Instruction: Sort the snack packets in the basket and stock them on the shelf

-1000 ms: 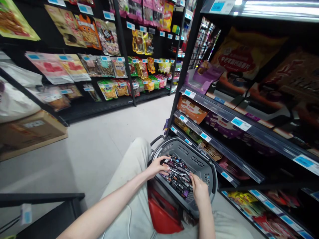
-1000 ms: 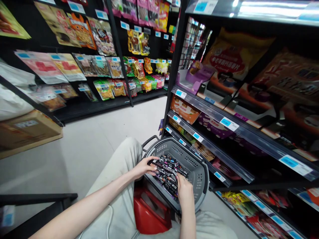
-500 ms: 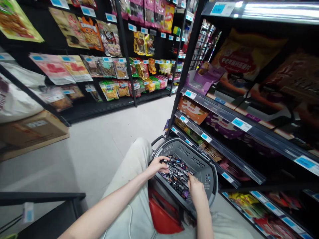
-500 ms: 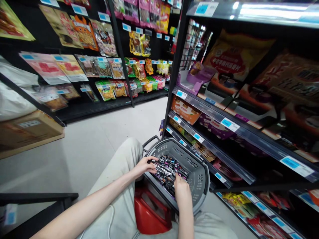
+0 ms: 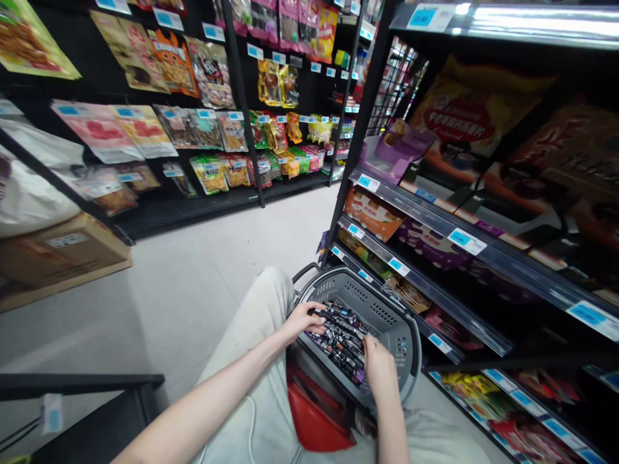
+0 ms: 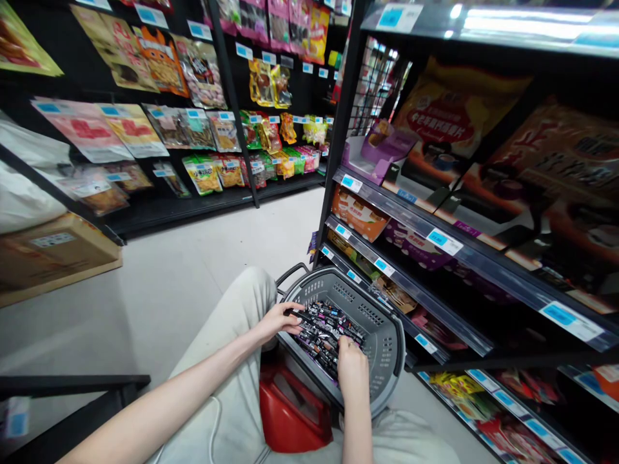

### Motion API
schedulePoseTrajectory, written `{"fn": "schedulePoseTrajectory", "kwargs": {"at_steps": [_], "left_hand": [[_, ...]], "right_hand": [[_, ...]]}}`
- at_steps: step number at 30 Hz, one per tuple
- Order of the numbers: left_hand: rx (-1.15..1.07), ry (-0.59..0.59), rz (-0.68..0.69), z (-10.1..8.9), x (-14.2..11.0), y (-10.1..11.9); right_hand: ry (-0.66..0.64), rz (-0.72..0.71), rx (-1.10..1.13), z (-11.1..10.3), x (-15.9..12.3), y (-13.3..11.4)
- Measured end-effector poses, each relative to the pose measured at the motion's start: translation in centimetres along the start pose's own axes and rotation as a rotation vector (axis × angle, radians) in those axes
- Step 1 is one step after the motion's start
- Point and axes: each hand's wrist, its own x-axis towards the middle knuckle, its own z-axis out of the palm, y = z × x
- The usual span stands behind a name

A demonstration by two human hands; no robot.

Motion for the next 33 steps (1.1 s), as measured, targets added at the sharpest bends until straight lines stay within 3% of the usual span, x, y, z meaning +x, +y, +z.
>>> {"fn": "schedulePoseTrajectory", "kwargs": {"at_steps": [3, 6, 11, 17, 22, 33], "left_hand": [[0.021, -0.01, 0.006, -0.3, 0.0, 0.1], [0.034, -0.003, 0.0, -0.6, 0.2, 0.1], [0.037, -0.02, -0.022, -0.7, 0.2, 0.1], [-0.009, 0.005, 0.062, -0.4, -0.3, 0.3], [0.025, 0.057, 0.156, 0.1, -0.5, 0.5], [-0.035, 0.076, 0.233, 0.7, -1.1, 1.1]], "right_hand": [[0.016, 0.006, -0.118, -0.3, 0.2, 0.0], [0.009, -0.045, -0.079, -0.8, 0.5, 0.4], [-0.034, 0.028, 0.166, -1.5, 0.5, 0.7], [0.138, 0.085, 0.582, -1.8, 0.4, 0.3], [0.062, 0.094, 0.843, -2.2, 0.2, 0.6], [0.252, -0.002, 0.629, -1.5, 0.4, -0.8]]}}
